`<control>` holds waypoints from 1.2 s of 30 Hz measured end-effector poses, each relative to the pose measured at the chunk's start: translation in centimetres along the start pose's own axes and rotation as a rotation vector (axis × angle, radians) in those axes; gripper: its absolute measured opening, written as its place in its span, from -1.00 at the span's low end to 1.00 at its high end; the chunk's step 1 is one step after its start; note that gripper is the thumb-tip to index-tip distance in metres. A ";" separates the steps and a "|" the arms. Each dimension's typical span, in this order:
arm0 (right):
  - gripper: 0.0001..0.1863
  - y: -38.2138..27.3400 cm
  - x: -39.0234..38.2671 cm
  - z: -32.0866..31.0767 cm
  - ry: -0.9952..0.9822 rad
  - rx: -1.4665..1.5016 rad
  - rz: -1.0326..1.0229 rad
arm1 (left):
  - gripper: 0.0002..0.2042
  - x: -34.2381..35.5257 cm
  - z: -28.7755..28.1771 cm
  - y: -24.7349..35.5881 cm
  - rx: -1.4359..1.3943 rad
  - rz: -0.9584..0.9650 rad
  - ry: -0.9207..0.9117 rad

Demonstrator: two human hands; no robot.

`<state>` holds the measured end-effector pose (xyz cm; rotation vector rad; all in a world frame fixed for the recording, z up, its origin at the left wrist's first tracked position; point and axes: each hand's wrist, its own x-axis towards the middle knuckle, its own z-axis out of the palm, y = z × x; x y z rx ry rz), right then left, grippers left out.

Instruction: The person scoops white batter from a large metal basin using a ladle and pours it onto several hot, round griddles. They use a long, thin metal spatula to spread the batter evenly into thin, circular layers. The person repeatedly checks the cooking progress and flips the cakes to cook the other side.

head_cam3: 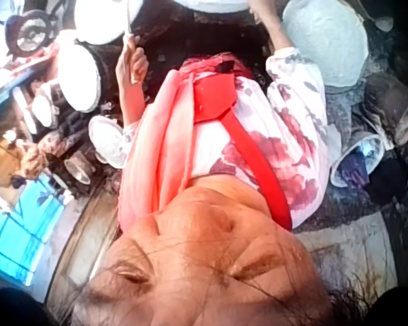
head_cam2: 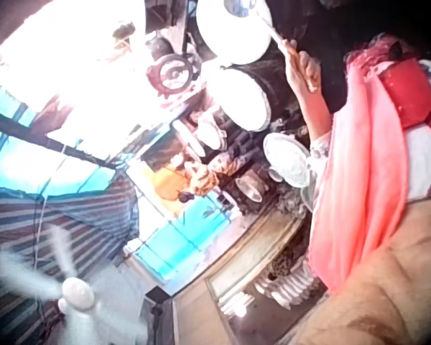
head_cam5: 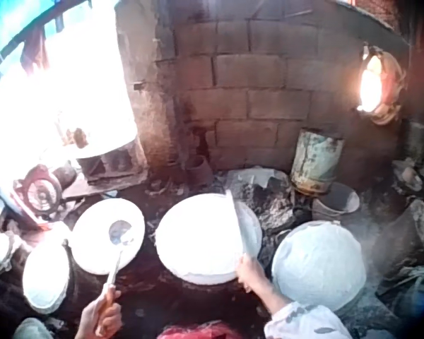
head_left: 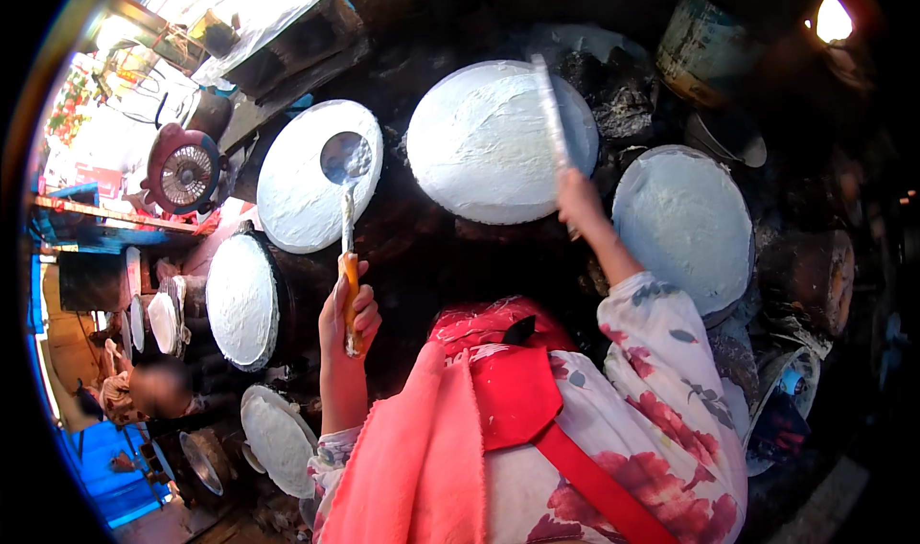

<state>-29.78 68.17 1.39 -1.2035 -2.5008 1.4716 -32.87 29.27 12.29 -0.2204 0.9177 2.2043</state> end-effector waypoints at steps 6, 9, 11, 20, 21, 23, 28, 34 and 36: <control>-0.73 -0.4 -2.4 3.5 -0.461 0.168 -0.156 | -0.64 0.8 0.0 0.1 -0.022 -0.034 -0.024; -0.74 1.4 0.3 0.9 -0.242 0.475 -0.028 | -0.64 0.8 0.2 0.1 -0.007 -0.044 -0.023; -0.72 1.6 0.3 -1.0 -0.155 0.499 -0.029 | -0.65 0.6 0.1 0.2 0.021 -0.041 -0.008; -0.81 -2.3 -2.0 4.3 -0.015 -0.565 -0.347 | -0.65 0.2 -0.2 0.4 0.056 -0.047 -0.017; -0.79 -2.8 -1.9 4.8 -0.077 -0.585 -0.410 | -0.64 0.1 -0.2 0.5 0.064 -0.046 -0.016; -0.78 -4.4 -1.6 4.5 -0.090 -0.556 -0.399 | -0.64 -0.8 -0.6 0.4 0.064 -0.024 0.009; -0.75 -4.1 1.8 0.2 0.055 -0.504 -0.165 | -0.66 -2.4 -0.9 0.5 0.141 0.034 0.126; -0.80 -6.1 -2.7 3.9 -0.221 -0.820 -0.613 | -0.66 -3.4 -1.7 0.7 0.091 0.060 0.187; -0.79 -5.3 0.9 2.6 -0.133 -0.811 -0.438 | -0.66 -4.1 -1.2 1.0 0.114 0.069 0.231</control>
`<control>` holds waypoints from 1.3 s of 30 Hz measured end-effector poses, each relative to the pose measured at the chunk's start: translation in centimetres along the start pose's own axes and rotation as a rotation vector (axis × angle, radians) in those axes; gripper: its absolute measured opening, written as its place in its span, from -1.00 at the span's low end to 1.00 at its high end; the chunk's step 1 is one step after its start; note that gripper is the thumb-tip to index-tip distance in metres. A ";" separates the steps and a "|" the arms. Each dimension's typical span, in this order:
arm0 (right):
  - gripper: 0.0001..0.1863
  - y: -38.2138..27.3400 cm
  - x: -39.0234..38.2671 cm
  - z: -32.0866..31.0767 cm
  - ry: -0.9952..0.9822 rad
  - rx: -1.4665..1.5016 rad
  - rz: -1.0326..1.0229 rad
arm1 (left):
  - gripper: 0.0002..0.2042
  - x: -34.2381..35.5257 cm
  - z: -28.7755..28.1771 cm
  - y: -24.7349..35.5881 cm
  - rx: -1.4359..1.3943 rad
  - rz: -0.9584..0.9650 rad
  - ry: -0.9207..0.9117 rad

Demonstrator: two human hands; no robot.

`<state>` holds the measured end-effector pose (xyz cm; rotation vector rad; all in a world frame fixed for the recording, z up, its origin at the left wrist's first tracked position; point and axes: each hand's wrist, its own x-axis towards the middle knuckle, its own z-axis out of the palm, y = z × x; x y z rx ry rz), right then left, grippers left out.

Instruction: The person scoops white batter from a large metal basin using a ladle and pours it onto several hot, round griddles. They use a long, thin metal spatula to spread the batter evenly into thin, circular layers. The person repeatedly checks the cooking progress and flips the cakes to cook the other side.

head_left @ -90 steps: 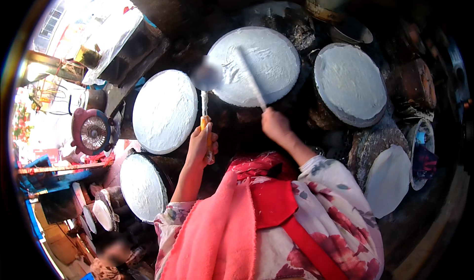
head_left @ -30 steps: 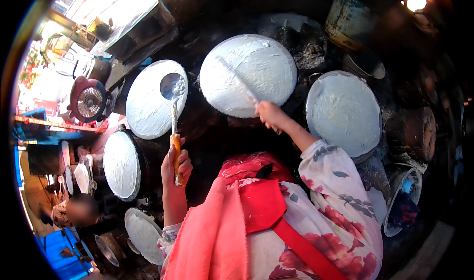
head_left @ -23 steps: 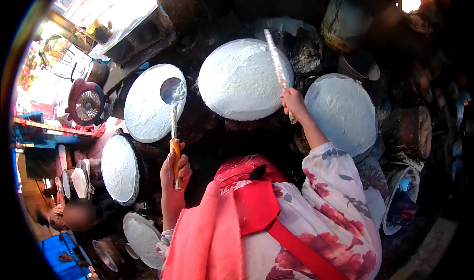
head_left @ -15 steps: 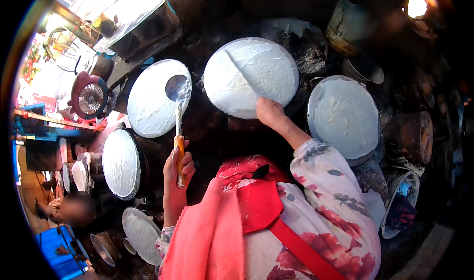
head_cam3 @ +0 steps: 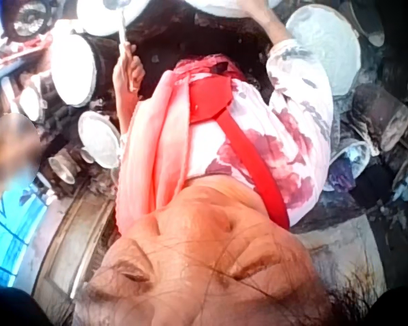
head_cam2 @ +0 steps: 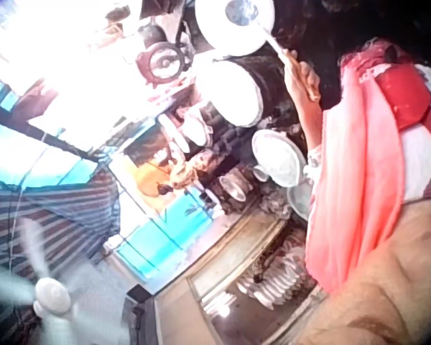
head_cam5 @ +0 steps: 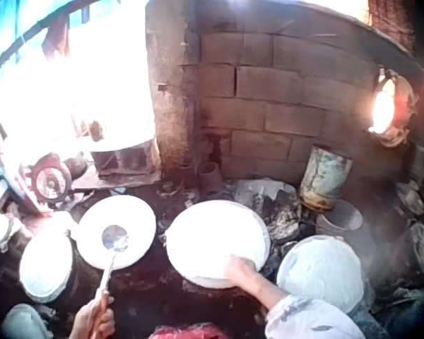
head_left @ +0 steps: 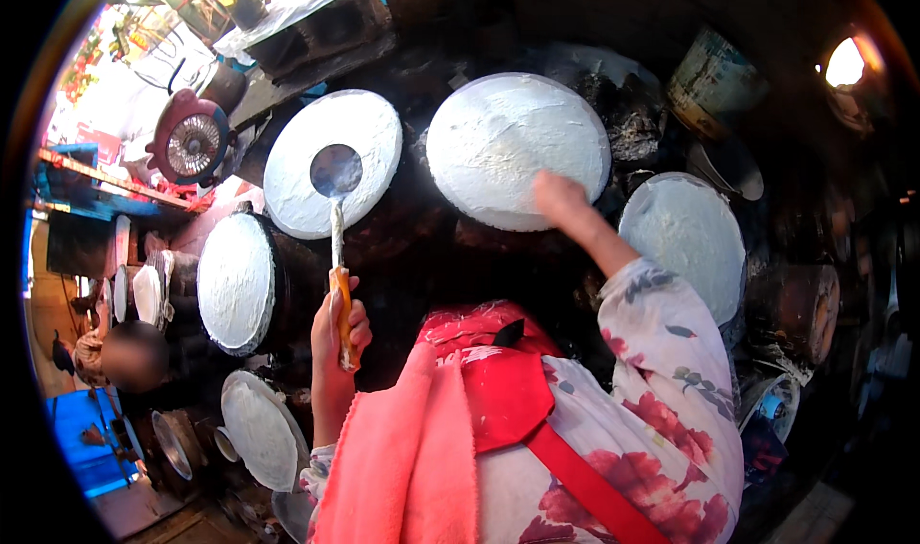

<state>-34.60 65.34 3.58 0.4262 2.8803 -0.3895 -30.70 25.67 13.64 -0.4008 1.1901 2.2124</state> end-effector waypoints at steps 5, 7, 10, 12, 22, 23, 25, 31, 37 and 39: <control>-0.77 3.7 2.2 -0.1 0.035 -0.006 -0.057 | -0.66 0.3 -1.2 -0.2 -0.044 0.003 -0.062; -0.77 3.1 0.7 0.0 0.023 -0.035 -0.215 | -0.65 0.2 -1.3 -0.3 -0.044 0.007 -0.075; -0.80 2.7 -2.9 0.1 0.042 -0.078 -0.351 | -0.65 -0.2 -1.8 -0.3 -0.041 0.010 -0.097; -0.82 3.6 -5.5 0.5 0.064 -0.110 -0.393 | -0.64 -0.5 -2.4 -0.5 -0.059 -0.008 -0.109; -0.85 8.3 -19.5 4.8 0.215 -0.246 -0.244 | -0.64 -3.5 -5.7 -1.0 -0.022 0.008 -0.095; -0.85 8.6 -20.6 4.9 0.214 -0.238 -0.198 | -0.64 -3.8 -6.1 -0.9 -0.020 0.002 -0.103; -0.83 8.4 -21.5 6.0 0.271 -0.163 -0.088 | -0.63 -4.4 -7.0 -0.8 -0.027 0.003 -0.119; -0.70 -4.3 -14.8 9.7 0.210 0.522 -0.037 | -0.63 -5.5 -7.3 -0.4 -0.029 0.004 -0.160; -0.70 -6.6 -15.6 13.5 -0.019 1.254 0.257 | -0.64 -8.6 -10.5 -0.1 -0.112 0.019 -0.222; -0.69 -5.3 -18.0 13.3 0.033 1.368 0.389 | -0.65 -10.0 -11.8 0.1 -0.109 0.041 -0.169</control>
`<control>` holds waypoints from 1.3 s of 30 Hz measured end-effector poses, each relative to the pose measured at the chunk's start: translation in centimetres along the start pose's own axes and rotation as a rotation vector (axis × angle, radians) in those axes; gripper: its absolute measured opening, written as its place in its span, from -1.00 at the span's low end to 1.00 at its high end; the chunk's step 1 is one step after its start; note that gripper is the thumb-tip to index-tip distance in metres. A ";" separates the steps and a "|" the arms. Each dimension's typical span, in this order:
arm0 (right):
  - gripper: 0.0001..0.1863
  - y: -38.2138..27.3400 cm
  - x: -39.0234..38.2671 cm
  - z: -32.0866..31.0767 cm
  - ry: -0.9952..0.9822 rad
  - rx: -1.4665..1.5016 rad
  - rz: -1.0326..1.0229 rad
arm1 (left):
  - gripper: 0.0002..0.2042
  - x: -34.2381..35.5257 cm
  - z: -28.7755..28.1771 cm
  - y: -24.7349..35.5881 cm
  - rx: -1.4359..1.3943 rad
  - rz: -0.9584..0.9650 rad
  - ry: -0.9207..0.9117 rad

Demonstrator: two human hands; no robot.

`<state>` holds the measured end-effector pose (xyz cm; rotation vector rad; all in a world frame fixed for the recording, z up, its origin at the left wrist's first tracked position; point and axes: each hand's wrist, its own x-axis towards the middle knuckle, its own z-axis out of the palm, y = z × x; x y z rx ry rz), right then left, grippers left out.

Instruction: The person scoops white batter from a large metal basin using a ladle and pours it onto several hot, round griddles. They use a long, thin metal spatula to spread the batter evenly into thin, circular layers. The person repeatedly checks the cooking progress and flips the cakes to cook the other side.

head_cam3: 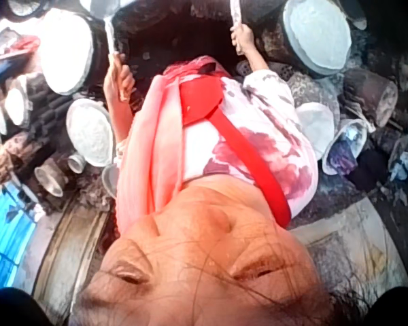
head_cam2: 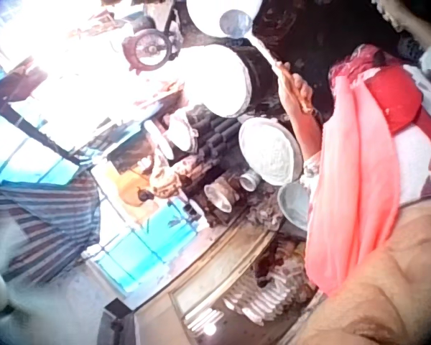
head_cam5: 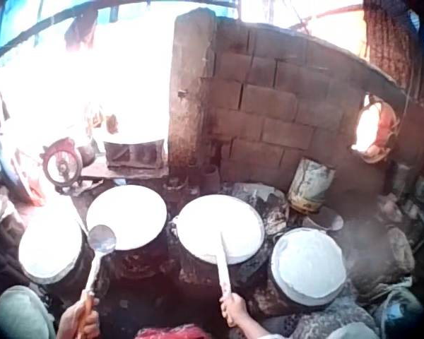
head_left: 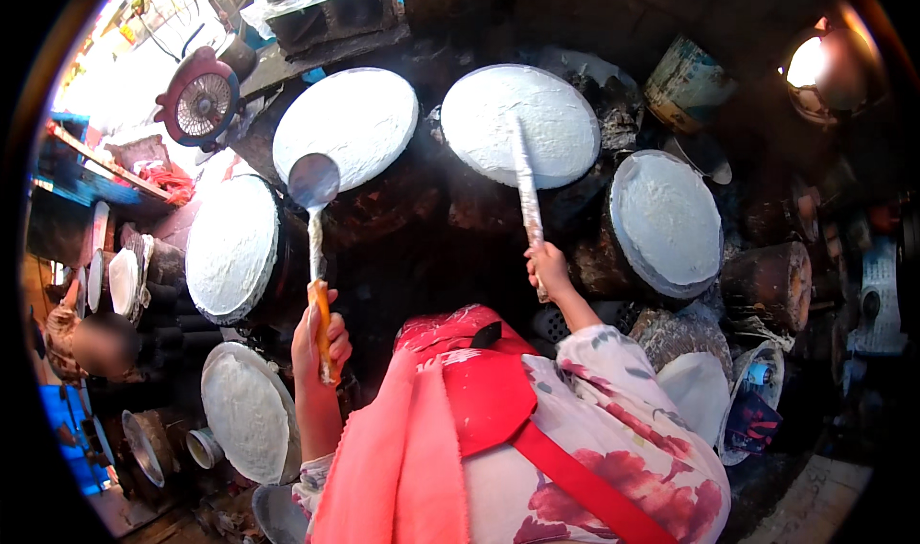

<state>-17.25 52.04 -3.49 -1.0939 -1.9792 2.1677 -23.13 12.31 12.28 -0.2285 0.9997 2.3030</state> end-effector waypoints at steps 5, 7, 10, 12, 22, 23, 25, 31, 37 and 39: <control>-0.80 -0.8 -0.8 4.8 0.103 0.096 -0.178 | -0.65 -2.1 -2.4 0.4 -0.046 0.059 0.048; -0.83 -3.7 -0.8 8.0 -0.079 -0.220 -0.186 | -0.65 -3.0 -2.8 0.8 -0.072 0.087 0.031; -0.83 -3.8 3.1 6.4 -0.016 0.010 -0.075 | -0.63 -5.0 -2.8 1.5 -0.107 0.118 0.009; -0.83 -3.7 5.2 3.1 0.133 0.273 -0.062 | -0.63 -6.6 -3.9 1.8 -0.126 0.156 0.021; -0.63 -5.5 4.0 3.6 0.075 0.192 -0.095 | -0.60 -12.8 -10.8 3.1 -0.182 0.257 0.155; -0.65 -5.6 4.8 2.2 0.179 0.314 -0.068 | -0.59 -13.0 -11.1 3.1 -0.156 0.271 0.164; -0.64 -5.3 5.3 0.5 0.428 0.379 -0.147 | -0.59 -13.0 -10.5 2.9 -0.161 0.254 0.168; -0.80 -4.7 2.6 2.1 -0.100 0.267 -0.038 | -0.58 -12.4 -10.3 2.2 -0.297 0.192 0.039; -0.74 -6.2 5.3 -2.7 0.384 0.338 -0.086 | -0.61 -12.7 -8.5 2.6 -0.353 0.310 0.075; -0.68 -6.3 3.1 -1.5 0.133 0.208 -0.233 | -0.60 -13.0 -7.9 2.7 -0.372 0.360 0.110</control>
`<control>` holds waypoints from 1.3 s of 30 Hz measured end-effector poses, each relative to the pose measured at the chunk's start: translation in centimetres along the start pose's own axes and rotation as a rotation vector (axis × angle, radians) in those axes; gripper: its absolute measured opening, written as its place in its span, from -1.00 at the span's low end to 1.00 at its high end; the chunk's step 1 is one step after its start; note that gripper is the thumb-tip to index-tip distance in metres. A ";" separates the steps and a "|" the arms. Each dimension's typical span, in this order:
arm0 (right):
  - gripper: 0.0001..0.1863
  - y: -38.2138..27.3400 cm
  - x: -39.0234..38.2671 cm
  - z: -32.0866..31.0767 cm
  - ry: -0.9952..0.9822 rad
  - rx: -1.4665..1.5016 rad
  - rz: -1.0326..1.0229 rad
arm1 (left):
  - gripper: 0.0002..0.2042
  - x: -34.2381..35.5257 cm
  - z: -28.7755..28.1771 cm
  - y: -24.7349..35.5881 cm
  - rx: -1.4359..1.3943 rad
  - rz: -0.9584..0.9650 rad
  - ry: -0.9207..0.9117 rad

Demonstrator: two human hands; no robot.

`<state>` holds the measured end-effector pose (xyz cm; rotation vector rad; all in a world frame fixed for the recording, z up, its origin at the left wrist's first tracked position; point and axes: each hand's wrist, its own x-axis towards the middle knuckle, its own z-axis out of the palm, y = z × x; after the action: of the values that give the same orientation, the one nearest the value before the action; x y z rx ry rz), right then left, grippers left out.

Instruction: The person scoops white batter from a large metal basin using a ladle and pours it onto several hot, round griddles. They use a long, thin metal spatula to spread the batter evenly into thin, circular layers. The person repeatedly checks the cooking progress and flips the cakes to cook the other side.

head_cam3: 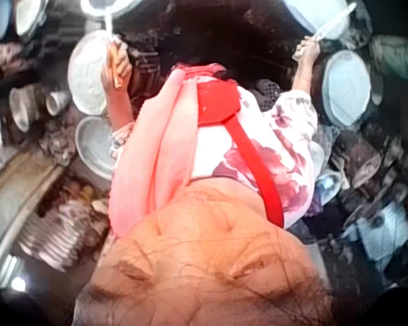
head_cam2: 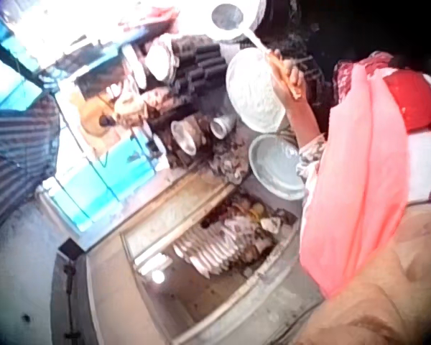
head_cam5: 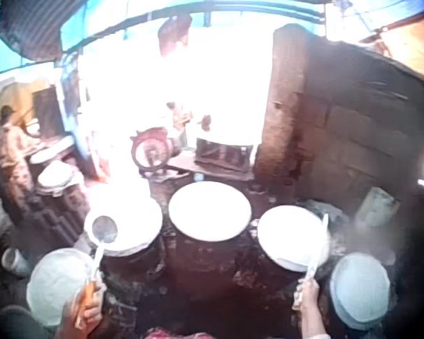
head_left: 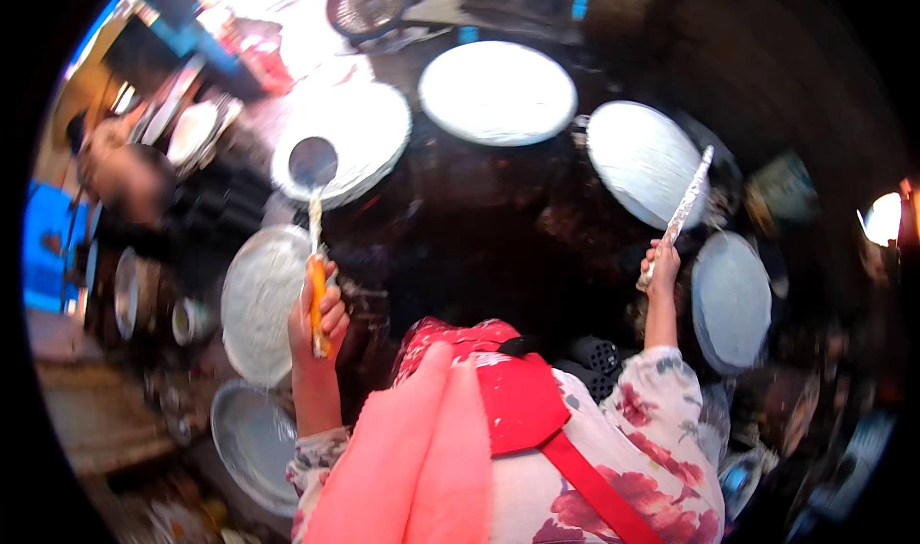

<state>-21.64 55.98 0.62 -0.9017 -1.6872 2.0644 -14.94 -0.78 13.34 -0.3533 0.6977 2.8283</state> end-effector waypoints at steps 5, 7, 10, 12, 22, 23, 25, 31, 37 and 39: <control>-0.76 1.5 4.9 1.5 -0.027 0.150 0.298 | -0.63 -3.7 0.1 2.4 0.041 0.218 0.141; -0.83 2.4 9.2 0.7 0.200 0.171 0.281 | -0.64 -5.9 0.2 2.7 0.070 0.332 0.216; -0.81 0.5 5.7 8.3 0.207 0.026 0.046 | -0.66 -10.4 -0.5 1.8 0.047 0.489 0.354; -0.75 3.5 5.5 12.7 -0.240 -0.138 -0.119 | -0.66 -12.6 -0.9 1.3 0.003 0.562 0.437; -0.90 9.0 -27.8 35.6 -1.724 -0.827 -1.208 | -0.69 -26.1 -6.1 -6.2 -0.275 0.997 0.750; -0.88 10.6 -30.2 37.1 -1.835 -0.777 -1.361 | -0.68 -27.5 -6.5 -7.0 -0.310 1.022 0.771; -0.85 13.7 -34.8 40.0 -1.965 -0.721 -1.583 | -0.68 -29.6 -8.4 -8.6 -0.372 1.075 0.794; -0.85 17.3 -42.6 43.9 -1.983 -0.686 -1.771 | -0.63 -36.4 -12.4 -10.6 -0.437 1.149 0.717; -0.83 12.4 -41.9 46.7 -1.796 -0.912 -1.237 | -0.65 -39.3 -17.3 -7.1 -0.409 1.124 0.792; -0.80 10.5 -40.2 47.6 -1.665 -0.754 -1.089 | -0.65 -39.8 -19.4 -4.2 -0.371 1.080 0.804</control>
<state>-21.06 -6.96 5.94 1.8667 -2.5662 1.0456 27.41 -12.01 5.94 -1.6877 0.5620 3.8062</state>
